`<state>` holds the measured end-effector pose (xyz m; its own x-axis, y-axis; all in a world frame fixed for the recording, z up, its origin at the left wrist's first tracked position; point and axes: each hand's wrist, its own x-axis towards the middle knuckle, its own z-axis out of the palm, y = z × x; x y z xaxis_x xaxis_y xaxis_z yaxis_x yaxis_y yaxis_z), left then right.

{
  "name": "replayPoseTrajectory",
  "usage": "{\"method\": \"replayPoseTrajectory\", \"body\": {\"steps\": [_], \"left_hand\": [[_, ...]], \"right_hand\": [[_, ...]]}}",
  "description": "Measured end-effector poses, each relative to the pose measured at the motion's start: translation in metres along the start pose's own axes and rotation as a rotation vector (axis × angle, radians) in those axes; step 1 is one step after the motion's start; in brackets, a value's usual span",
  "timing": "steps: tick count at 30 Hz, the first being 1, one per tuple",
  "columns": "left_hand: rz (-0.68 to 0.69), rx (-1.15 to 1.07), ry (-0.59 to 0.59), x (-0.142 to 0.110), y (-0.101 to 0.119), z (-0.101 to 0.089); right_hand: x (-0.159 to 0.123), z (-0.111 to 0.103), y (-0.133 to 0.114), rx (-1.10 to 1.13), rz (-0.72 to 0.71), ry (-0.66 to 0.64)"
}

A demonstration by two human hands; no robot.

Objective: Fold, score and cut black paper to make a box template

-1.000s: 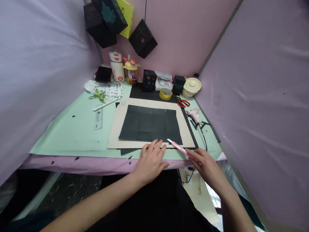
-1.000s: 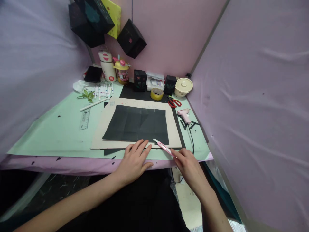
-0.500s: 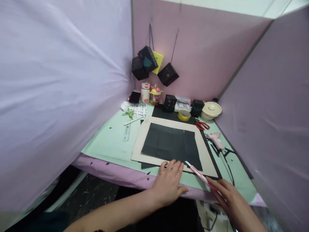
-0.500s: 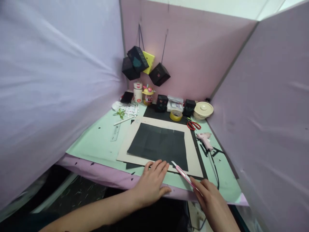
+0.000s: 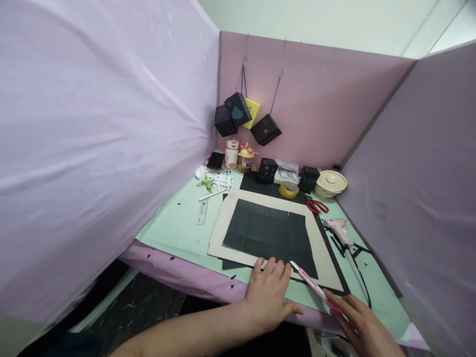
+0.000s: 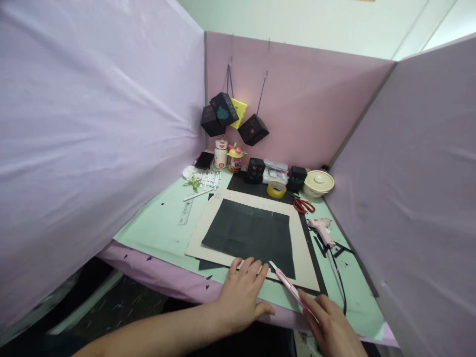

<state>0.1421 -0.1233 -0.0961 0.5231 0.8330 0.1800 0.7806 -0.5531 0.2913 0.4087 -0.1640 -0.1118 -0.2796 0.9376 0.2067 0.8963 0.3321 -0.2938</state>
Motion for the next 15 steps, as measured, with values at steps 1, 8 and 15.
{"method": "replayPoseTrajectory", "body": {"steps": [1,8,15], "left_hand": [[0.000,-0.003,0.008,0.000,0.000,0.001],[-0.002,-0.013,0.074,0.002,-0.002,0.011],[0.028,0.046,0.119,0.004,-0.005,0.015]], "right_hand": [[0.000,0.000,-0.001,0.004,0.008,-0.003],[-0.001,-0.004,-0.015,-0.008,0.042,0.017],[0.001,-0.006,-0.014,0.002,0.023,-0.003]]}}
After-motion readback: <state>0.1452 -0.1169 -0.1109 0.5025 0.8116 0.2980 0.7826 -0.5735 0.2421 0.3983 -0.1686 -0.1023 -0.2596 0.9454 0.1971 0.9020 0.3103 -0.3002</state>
